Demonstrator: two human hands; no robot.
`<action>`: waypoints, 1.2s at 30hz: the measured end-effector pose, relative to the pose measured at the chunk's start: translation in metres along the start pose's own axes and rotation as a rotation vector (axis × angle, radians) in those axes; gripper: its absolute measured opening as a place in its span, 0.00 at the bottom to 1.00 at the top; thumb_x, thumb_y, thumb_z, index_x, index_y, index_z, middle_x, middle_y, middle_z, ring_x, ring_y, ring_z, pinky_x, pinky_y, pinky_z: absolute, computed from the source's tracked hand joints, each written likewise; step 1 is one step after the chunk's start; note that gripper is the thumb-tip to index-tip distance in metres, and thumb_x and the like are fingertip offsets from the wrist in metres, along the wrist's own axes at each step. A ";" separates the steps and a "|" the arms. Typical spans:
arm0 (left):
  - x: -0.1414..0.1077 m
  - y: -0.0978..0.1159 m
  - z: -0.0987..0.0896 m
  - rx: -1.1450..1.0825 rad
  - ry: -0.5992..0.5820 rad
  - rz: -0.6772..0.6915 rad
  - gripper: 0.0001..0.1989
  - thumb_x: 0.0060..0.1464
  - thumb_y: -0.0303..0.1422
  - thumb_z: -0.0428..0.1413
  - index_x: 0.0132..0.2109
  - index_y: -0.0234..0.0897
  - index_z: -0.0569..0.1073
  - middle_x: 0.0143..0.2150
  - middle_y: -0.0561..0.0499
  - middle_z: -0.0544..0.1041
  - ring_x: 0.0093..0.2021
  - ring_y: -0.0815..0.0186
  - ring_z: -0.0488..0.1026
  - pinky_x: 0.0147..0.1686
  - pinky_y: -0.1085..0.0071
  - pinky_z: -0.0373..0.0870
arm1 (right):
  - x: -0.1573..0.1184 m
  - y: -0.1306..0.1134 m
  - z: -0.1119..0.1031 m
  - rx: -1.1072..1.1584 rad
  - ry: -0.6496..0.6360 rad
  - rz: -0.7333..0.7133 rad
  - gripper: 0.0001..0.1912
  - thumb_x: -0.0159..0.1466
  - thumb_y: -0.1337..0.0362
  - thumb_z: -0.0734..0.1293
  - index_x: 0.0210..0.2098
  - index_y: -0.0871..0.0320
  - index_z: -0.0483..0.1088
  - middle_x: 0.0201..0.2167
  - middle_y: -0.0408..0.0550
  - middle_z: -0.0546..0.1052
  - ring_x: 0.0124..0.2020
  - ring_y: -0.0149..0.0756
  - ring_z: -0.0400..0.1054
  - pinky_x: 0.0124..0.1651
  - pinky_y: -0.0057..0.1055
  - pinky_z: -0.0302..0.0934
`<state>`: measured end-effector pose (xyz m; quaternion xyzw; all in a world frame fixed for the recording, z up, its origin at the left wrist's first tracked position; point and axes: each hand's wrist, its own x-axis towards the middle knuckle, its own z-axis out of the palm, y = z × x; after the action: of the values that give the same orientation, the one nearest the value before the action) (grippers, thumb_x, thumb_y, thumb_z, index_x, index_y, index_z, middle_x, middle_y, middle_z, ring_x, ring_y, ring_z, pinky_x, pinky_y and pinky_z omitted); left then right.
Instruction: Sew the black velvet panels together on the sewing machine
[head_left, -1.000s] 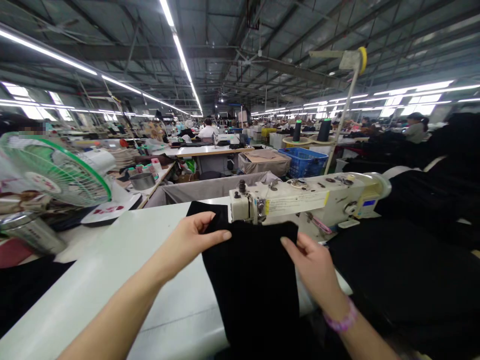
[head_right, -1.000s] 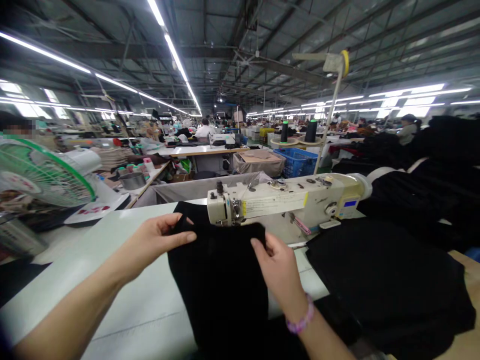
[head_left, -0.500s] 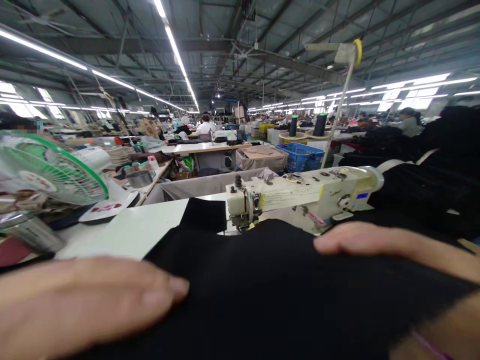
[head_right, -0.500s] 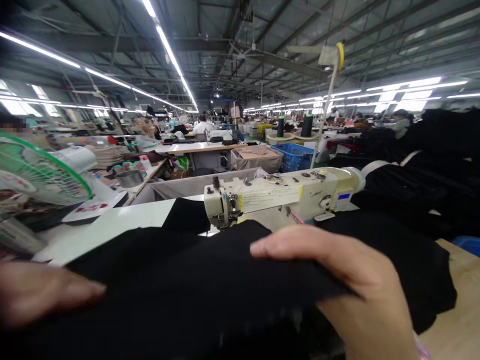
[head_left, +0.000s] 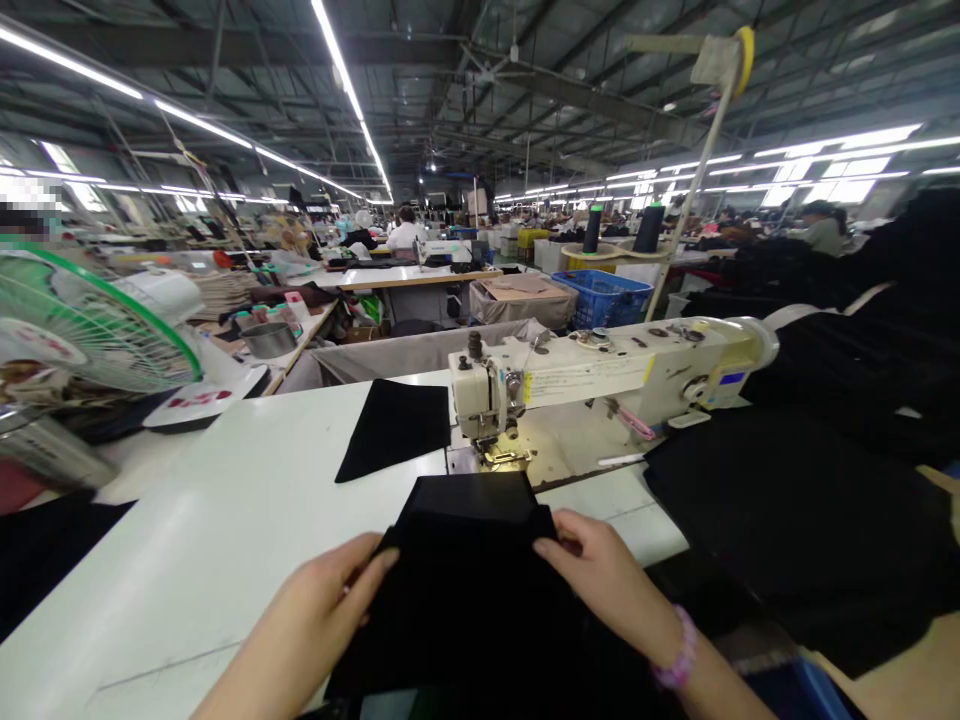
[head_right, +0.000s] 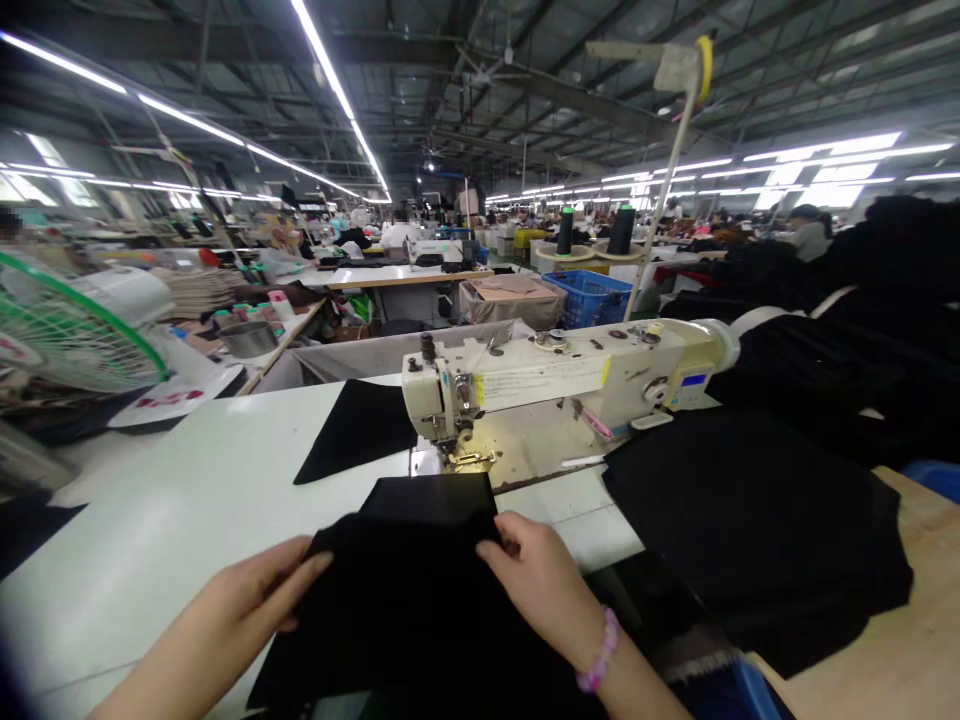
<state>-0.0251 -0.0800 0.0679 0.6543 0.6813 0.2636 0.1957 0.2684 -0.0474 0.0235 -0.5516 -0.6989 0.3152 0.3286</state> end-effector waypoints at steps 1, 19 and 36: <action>0.019 0.000 0.004 0.093 -0.047 0.015 0.16 0.56 0.46 0.51 0.27 0.42 0.71 0.23 0.53 0.74 0.26 0.60 0.73 0.29 0.68 0.65 | 0.013 0.004 0.008 -0.055 0.070 -0.018 0.12 0.63 0.62 0.66 0.23 0.55 0.66 0.22 0.40 0.70 0.27 0.36 0.67 0.31 0.29 0.61; 0.061 -0.005 0.053 -0.239 0.158 0.198 0.06 0.58 0.33 0.48 0.39 0.41 0.69 0.40 0.46 0.74 0.43 0.59 0.74 0.45 0.63 0.72 | 0.063 0.030 0.036 0.399 0.229 0.041 0.17 0.59 0.49 0.69 0.33 0.57 0.75 0.52 0.58 0.77 0.57 0.52 0.68 0.61 0.49 0.59; 0.011 0.024 0.028 -0.852 0.389 -0.131 0.11 0.46 0.42 0.66 0.32 0.38 0.80 0.36 0.49 0.80 0.38 0.62 0.76 0.43 0.70 0.71 | 0.025 0.001 0.018 0.571 0.349 0.049 0.20 0.52 0.51 0.76 0.39 0.57 0.82 0.47 0.52 0.82 0.51 0.51 0.74 0.60 0.44 0.64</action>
<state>0.0103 -0.0666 0.0621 0.4096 0.5764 0.6245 0.3316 0.2498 -0.0243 0.0150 -0.4996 -0.5021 0.4068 0.5769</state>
